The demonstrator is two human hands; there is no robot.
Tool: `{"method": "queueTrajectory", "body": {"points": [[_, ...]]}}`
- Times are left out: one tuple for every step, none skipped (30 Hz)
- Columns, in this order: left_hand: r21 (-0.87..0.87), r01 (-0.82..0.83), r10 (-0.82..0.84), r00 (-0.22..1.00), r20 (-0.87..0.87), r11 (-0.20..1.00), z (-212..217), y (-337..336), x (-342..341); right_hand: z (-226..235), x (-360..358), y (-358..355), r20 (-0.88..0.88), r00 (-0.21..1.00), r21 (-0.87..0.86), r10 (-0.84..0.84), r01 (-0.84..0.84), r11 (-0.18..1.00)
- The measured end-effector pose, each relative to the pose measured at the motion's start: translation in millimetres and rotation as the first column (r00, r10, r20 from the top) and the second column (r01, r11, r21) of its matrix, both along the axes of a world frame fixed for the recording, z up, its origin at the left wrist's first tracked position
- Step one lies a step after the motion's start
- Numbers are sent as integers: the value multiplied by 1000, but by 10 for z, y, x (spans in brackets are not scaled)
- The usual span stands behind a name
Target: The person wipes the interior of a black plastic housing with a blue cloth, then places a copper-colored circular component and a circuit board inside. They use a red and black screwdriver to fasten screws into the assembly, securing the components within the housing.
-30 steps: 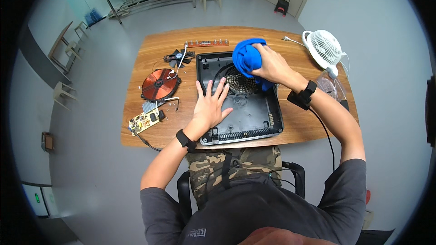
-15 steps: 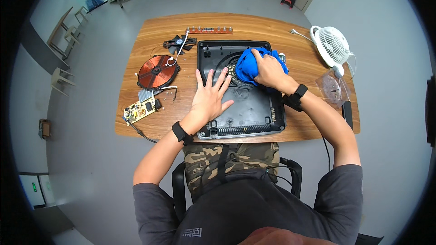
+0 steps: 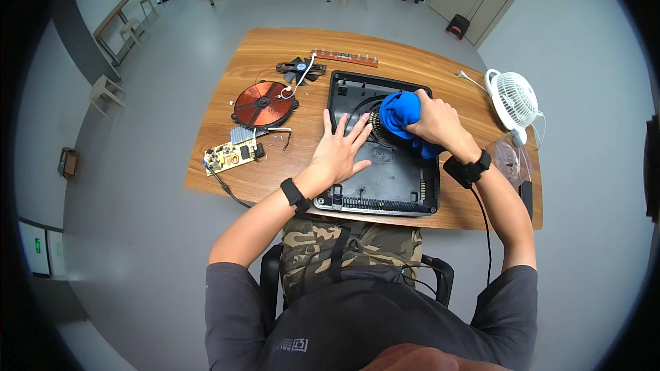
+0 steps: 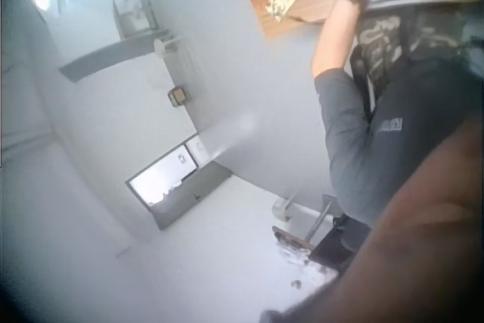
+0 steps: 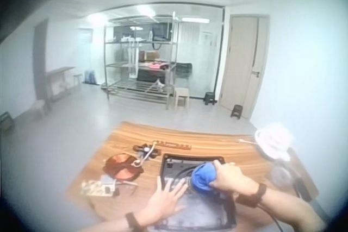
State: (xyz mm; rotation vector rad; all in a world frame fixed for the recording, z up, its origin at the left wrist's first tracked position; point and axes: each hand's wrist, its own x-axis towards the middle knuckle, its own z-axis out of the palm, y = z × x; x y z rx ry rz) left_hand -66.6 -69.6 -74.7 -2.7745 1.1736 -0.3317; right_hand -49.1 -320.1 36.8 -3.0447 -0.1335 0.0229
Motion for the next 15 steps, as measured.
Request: {"method": "queueTrajectory", "body": {"points": [[-14,8,-8,1000,3,1000,1,-2,-5,64,-24,35,-10,1000,86,-1,2,996],[-7,-2,2,1000,-6,1000,10,-6,-12,30,-7,69,61,996,127,65,-72,989],[9,-8,8,1000,-13,1000,34,-3,-20,-52,10,112,138,983,170,121,-144,975],[24,-15,15,1000,-20,1000,51,0,-26,-115,27,166,216,961,207,173,-218,954],[39,-15,17,999,-42,999,52,6,-24,-156,54,227,142,964,206,225,-251,946],[59,-11,13,999,-45,998,40,-3,-15,-308,111,233,78,961,221,266,-277,935],[75,7,-3,999,-48,997,18,-49,-1,-532,135,164,-7,952,266,306,-294,918],[101,9,-4,999,-52,995,2,-52,13,-702,175,154,-87,927,321,364,-320,891],[103,-4,17,991,-130,995,60,-44,0,-623,74,286,-95,940,220,328,-302,928],[119,-11,26,991,-128,993,75,-42,3,-681,34,319,-62,944,235,324,-302,924],[133,-17,34,992,-125,991,84,-42,12,-790,85,281,3,941,228,337,-329,916],[152,-15,34,992,-124,988,102,-48,3,-846,85,256,67,938,225,341,-347,910],[112,-5,21,989,-145,994,134,-49,10,-908,74,242,187,918,233,350,-388,892],[106,1,17,986,-168,994,129,-26,4,-974,65,239,184,919,239,348,-385,891],[98,5,13,983,-183,995,126,-16,17,-945,55,259,187,919,240,346,-384,892]]}}
